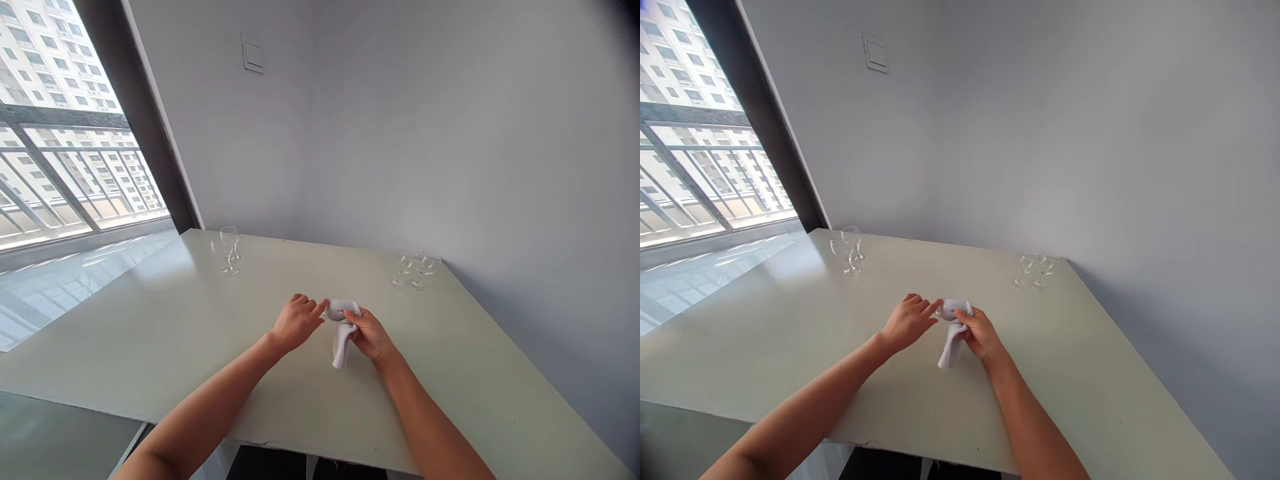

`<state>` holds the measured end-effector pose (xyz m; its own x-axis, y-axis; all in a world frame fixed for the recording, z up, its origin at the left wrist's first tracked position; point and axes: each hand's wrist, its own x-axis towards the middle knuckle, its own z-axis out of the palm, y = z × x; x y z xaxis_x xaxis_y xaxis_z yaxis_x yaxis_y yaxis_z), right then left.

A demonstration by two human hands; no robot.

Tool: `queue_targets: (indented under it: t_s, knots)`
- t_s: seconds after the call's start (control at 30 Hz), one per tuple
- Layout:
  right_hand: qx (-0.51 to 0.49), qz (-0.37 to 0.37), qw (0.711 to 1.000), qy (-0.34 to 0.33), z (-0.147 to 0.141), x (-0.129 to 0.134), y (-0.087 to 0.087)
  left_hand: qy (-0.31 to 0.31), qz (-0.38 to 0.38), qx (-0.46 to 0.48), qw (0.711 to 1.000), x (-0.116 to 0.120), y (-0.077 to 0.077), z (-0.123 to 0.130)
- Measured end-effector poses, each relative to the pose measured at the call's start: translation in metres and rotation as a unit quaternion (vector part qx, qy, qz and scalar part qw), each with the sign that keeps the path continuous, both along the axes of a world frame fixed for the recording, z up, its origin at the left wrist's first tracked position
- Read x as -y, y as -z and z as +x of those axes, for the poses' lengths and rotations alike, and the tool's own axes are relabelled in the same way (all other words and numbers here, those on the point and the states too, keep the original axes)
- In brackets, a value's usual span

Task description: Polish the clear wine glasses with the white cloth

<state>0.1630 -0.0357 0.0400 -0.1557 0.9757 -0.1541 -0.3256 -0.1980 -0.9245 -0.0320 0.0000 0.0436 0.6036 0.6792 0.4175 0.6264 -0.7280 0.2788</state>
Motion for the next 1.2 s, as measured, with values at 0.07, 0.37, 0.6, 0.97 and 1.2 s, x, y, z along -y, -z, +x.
queue_targets:
  t_s: [0.07,0.37,0.6,0.97,1.2]
  knots:
    - [0.021,0.026,0.999,-0.032,-0.002,0.003,-0.003,-0.001,-0.016,0.006,1.000,-0.002,0.000,-0.003]
    - [0.327,0.144,0.904,-0.235,0.009,0.017,-0.020,0.116,-0.538,0.038,0.834,-0.013,-0.023,-0.028]
    - [0.408,0.218,0.886,-0.038,0.028,0.000,-0.013,-0.005,-0.460,0.061,0.886,-0.027,-0.025,-0.045]
    - [0.607,0.470,0.641,0.013,-0.034,0.014,-0.009,-0.059,-0.066,-0.097,0.991,-0.011,0.000,-0.016]
    - [0.437,0.264,0.859,0.049,-0.014,0.001,-0.012,0.072,0.065,-0.051,0.994,0.000,0.003,-0.009]
